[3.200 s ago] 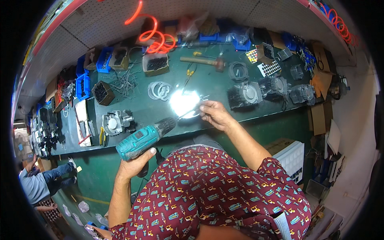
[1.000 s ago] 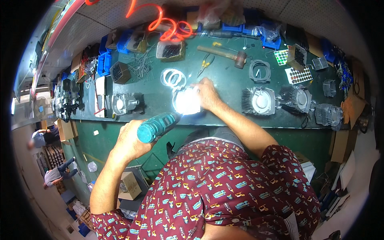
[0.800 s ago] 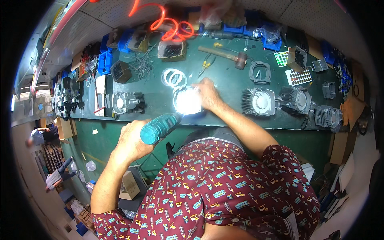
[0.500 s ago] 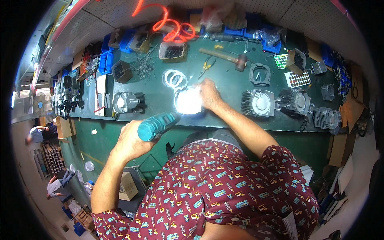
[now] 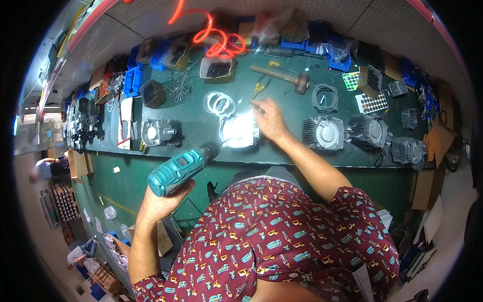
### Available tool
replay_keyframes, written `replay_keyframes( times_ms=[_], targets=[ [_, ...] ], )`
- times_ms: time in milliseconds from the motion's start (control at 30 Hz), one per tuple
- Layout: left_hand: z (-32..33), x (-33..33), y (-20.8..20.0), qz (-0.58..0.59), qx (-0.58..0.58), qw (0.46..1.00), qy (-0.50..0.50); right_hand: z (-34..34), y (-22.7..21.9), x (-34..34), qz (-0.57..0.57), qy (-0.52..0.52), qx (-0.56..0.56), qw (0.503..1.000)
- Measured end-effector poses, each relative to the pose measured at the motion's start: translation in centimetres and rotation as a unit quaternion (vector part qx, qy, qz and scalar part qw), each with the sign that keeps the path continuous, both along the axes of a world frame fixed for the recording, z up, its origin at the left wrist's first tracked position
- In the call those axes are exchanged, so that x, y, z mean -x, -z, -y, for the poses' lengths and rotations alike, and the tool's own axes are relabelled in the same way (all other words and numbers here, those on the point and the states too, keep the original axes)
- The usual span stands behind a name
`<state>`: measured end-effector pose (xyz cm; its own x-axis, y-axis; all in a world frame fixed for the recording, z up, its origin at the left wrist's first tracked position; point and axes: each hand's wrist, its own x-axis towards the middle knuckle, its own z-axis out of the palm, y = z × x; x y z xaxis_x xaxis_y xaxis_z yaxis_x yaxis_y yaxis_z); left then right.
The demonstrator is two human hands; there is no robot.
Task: The person assembles a small electronic device on a workbench. They place a circular component into a housing, then use a cordless drill to fasten screws into the assembly. The person repeatedly picks up screws from a tray and secures them into the device.
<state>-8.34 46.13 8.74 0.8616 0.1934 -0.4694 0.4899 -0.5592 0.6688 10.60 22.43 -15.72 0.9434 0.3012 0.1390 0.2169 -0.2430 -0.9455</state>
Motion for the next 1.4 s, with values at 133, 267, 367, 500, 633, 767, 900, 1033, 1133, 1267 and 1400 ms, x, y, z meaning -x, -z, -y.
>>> replay_keyframes(
  times_ms=[133, 267, 367, 500, 633, 767, 900, 1033, 1133, 1267, 1400],
  targets=[
    [-0.2, 0.8, 0.2, 0.0, -0.001, 1.0, -0.021, 1.2, -1.5, 0.7, -0.06, -0.036, -0.026, 0.997],
    [-0.6, 1.3, 0.7, 0.052, 0.013, 0.998, -0.02, 1.8, -4.4, 1.2, -0.3, -0.085, -0.065, 0.948],
    [-0.9, 1.5, 1.1, 0.061, 0.038, 0.997, -0.038, 2.3, -4.6, 1.5, -0.448, -0.138, -0.239, 0.851],
    [-0.9, 1.6, 1.3, 0.056, 0.051, 0.996, -0.053, 2.3, -3.6, 1.6, -0.485, -0.159, -0.321, 0.798],
    [-0.7, 1.5, 1.2, 0.054, 0.035, 0.997, -0.037, 2.4, -3.0, 1.5, -0.484, -0.148, -0.327, 0.798],
    [-0.6, 1.7, 1.7, 0.064, 0.055, 0.995, -0.048, 2.4, -2.8, 1.6, -0.485, -0.135, -0.336, 0.796],
    [-0.5, 1.9, 2.0, 0.069, 0.062, 0.994, -0.052, 2.6, -2.4, 1.7, -0.48, -0.138, -0.352, 0.792],
    [-0.3, 1.8, 1.7, 0.067, 0.072, 0.994, -0.052, 2.9, -2.5, 1.5, -0.481, -0.149, -0.349, 0.79],
    [-0.4, 1.6, 1.6, 0.055, 0.077, 0.994, -0.053, 3.2, -2.9, 1.1, -0.463, -0.168, -0.322, 0.808],
    [-1.2, 1.7, 1.7, 0.005, 0.146, 0.982, -0.118, 3.9, -4.1, 0.3, -0.392, -0.211, -0.21, 0.87],
    [-1.6, 1.8, 1.4, -0.012, 0.192, 0.971, -0.14, 4.6, -4.7, -0.6, -0.382, -0.266, -0.191, 0.864]
  ],
)
